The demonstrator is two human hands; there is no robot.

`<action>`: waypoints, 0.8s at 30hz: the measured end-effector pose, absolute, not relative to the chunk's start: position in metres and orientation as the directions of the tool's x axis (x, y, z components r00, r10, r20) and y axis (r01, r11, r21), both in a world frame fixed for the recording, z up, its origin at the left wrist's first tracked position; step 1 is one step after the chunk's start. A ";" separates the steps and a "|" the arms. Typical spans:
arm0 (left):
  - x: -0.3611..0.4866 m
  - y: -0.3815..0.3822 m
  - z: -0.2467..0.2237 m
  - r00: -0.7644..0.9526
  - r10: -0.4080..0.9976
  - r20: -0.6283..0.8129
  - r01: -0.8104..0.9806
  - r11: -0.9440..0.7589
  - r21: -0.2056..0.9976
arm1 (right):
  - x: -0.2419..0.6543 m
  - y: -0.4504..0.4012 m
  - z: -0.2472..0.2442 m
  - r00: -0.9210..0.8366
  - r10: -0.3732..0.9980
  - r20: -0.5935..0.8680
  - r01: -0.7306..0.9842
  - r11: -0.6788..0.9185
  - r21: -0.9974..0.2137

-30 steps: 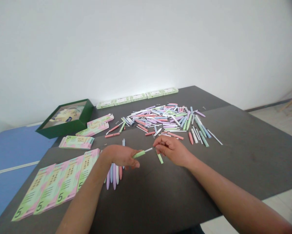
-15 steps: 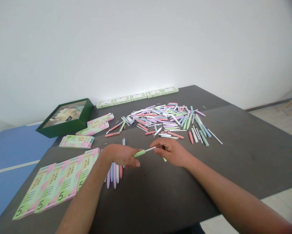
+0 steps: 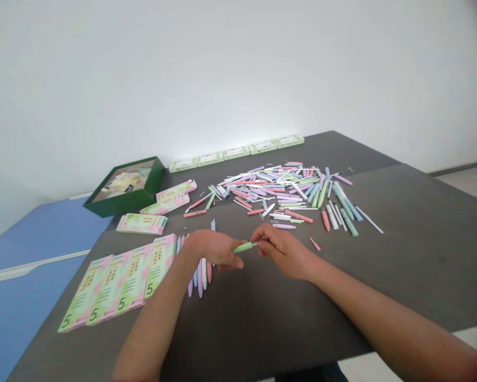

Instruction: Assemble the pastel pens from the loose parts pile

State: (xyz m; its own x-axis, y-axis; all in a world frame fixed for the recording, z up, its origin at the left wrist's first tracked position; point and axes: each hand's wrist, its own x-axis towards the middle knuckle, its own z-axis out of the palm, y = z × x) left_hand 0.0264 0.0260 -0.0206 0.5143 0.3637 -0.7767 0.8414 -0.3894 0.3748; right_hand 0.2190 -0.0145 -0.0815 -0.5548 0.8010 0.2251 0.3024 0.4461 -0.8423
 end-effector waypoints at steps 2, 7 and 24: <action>0.027 0.027 -0.022 0.512 0.352 -0.784 0.842 -0.387 0.376 | 0.221 -0.012 -0.082 -0.561 0.800 0.215 0.342 0.460 -0.819; 0.030 0.032 -0.028 0.511 0.318 -0.799 0.845 -0.359 0.397 | 0.223 -0.006 -0.084 -0.533 0.823 0.198 0.401 0.452 -0.797; 0.036 0.038 -0.036 0.496 0.281 -0.822 0.858 -0.306 0.413 | 0.222 -0.001 -0.090 -0.482 0.866 0.131 0.441 0.369 -0.818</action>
State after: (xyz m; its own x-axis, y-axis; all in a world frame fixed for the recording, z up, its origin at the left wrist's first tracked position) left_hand 0.0364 0.0383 -0.0363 0.4955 0.2810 -0.8219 0.8580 -0.3060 0.4127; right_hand 0.2222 -0.0014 -0.0903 -0.4818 0.8664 0.1312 0.4413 0.3692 -0.8179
